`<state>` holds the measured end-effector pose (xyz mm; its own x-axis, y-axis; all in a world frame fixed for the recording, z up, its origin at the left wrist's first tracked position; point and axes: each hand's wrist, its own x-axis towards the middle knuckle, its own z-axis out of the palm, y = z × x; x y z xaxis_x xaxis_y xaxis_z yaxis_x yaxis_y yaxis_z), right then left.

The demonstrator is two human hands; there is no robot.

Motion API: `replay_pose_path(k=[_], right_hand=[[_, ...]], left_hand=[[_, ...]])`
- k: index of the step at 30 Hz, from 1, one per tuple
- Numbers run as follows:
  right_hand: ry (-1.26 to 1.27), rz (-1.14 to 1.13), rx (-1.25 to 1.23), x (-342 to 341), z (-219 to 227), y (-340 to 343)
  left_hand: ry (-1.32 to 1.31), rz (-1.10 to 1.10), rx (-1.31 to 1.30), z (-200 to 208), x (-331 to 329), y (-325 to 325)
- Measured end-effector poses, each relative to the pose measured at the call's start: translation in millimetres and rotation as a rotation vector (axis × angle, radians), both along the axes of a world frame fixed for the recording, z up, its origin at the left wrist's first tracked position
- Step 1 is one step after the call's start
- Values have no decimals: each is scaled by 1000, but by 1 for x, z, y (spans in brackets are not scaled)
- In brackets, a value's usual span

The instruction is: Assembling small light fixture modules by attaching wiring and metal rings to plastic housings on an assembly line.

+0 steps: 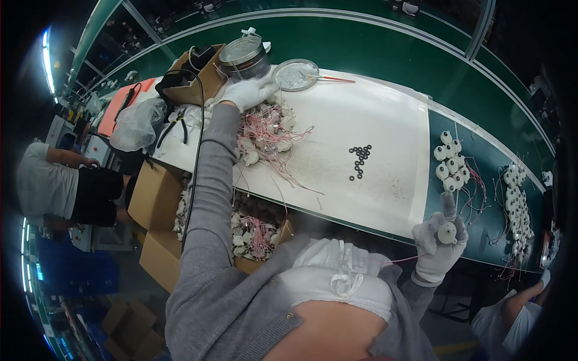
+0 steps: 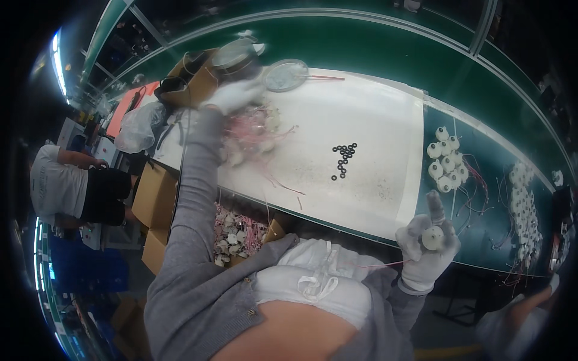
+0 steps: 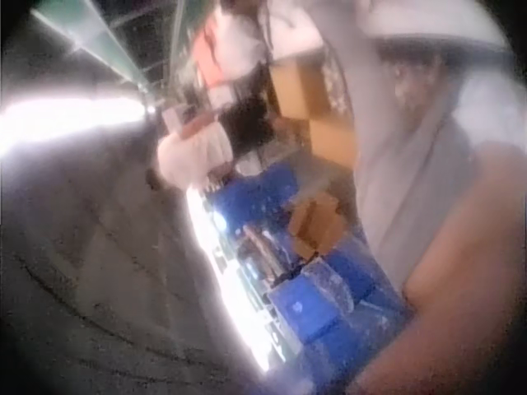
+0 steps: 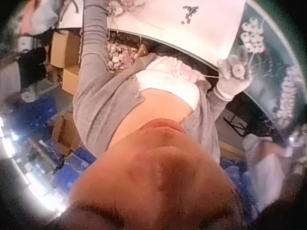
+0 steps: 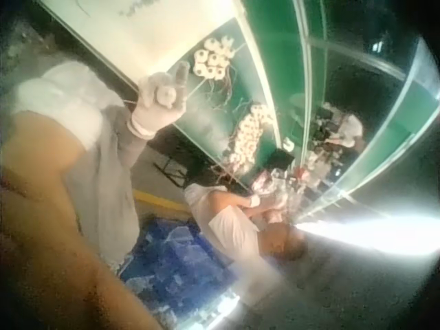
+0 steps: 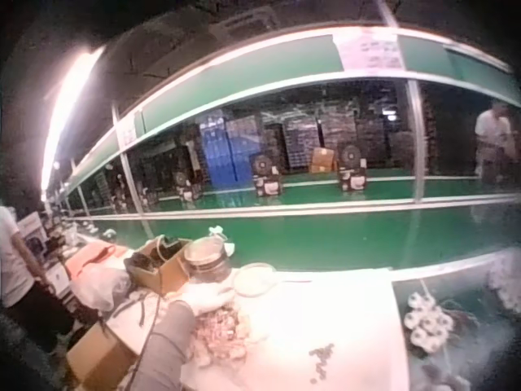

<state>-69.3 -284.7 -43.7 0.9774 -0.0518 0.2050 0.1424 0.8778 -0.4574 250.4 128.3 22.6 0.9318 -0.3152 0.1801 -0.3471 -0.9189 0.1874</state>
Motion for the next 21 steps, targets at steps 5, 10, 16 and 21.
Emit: replay_pose_path(k=[5,10,16,21], right_hand=[[138,-287,-525,-11,8,-7],[314,-369,-1246,13,26,-2],[-211,-447,-1945,56,26,7],[-381,-536,-2479,61,38,6]], left_hand=[[271,-11,283,-15,0,2],[228,-162,25,-20,-33,-6],[-370,-198,-85,13,-125,-13],[-501,-188,15,7,-188,-28]])
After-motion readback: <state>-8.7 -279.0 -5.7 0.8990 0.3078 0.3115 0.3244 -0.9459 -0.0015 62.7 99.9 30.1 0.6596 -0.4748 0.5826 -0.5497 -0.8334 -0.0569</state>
